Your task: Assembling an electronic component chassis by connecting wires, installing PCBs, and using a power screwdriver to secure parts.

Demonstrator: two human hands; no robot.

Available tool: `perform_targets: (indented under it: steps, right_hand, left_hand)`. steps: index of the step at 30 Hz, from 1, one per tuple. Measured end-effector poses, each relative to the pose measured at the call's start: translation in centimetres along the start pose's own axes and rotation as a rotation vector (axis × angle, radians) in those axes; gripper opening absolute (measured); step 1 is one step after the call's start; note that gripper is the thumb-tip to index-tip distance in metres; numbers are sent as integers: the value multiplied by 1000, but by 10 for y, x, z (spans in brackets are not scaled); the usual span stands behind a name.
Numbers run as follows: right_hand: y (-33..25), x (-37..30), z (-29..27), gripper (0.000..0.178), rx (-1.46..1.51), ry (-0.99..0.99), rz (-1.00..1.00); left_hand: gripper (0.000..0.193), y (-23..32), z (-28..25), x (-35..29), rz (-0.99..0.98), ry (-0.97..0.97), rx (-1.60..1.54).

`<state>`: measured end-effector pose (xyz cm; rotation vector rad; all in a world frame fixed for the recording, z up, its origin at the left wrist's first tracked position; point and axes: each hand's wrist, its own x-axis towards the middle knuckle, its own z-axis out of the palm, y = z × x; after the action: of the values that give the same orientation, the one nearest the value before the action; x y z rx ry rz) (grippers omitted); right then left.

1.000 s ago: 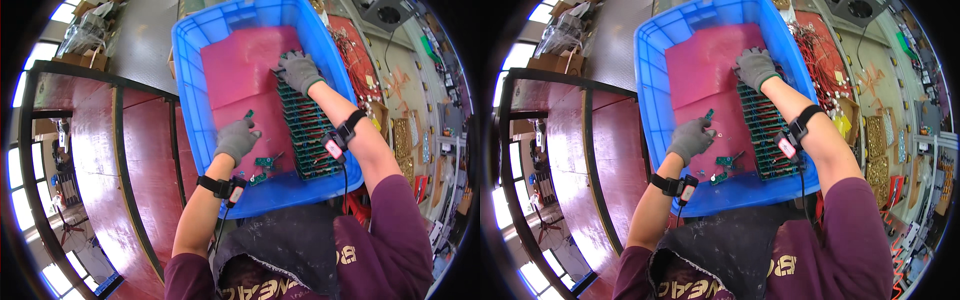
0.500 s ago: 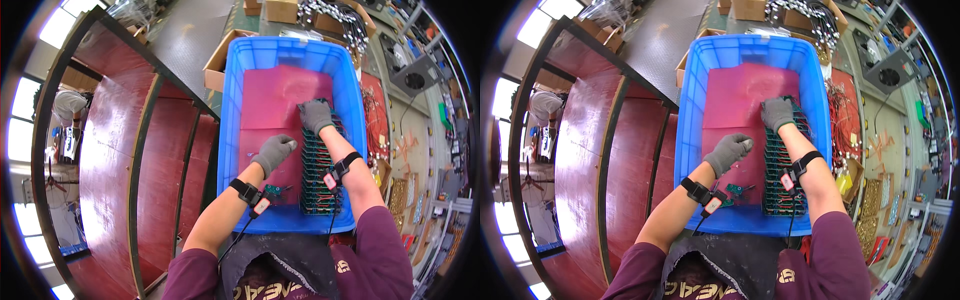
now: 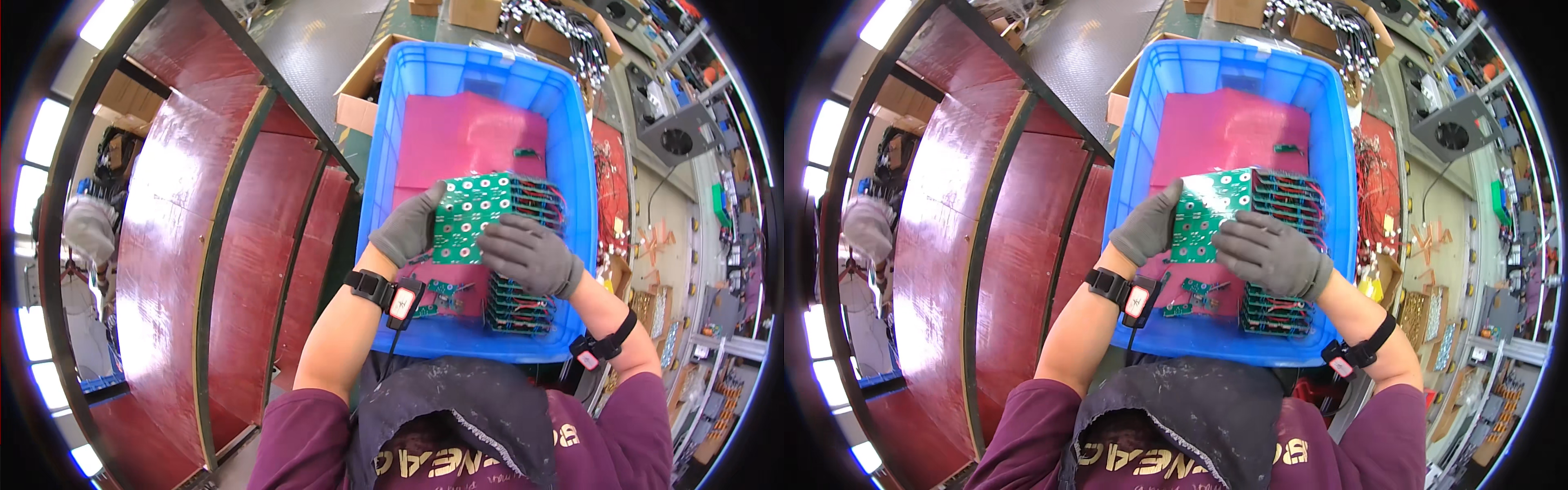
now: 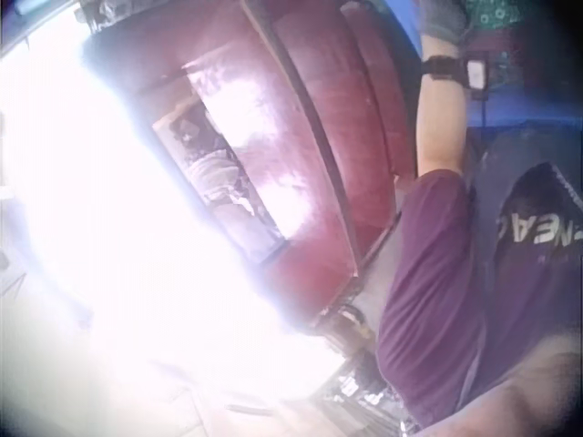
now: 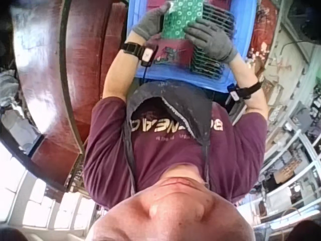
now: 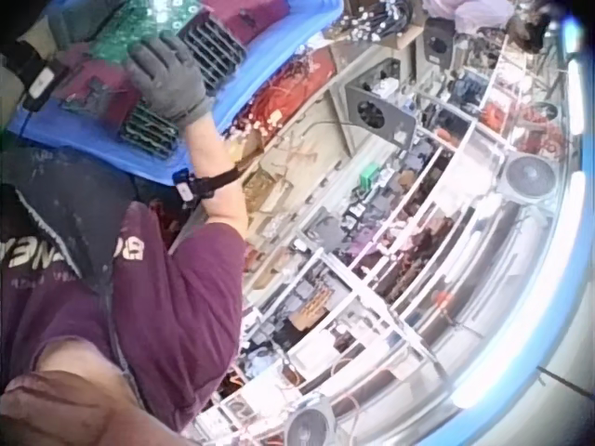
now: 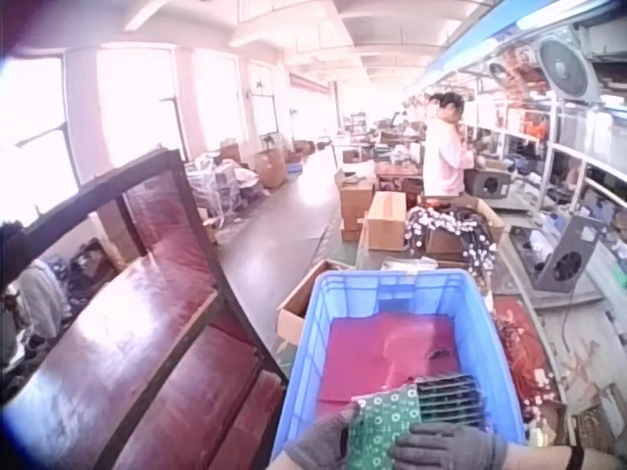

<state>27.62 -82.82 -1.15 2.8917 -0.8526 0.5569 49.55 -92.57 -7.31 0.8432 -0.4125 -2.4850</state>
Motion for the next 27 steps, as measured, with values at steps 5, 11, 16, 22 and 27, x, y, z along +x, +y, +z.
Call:
perform_targets:
  steps: [5,11,16,22,27]
  right_hand:
    - [-11,-3,7,27,376,131,325]
    - [-4,-12,50,25,591,-47,1040]
    - [-18,-9,70,23,301,38,1164]
    - [-16,-13,68,25,324,111,1178]
    - [-8,-23,60,29,623,155,1027]
  left_hand:
    - [24,-27,-3,-5,275,25,833]
    - [26,-62,2,1,374,75,917]
    - [24,-85,17,7,493,478,1259]
    - [30,-79,30,4,554,504,1369]
    - [37,-53,20,6,225,143,966]
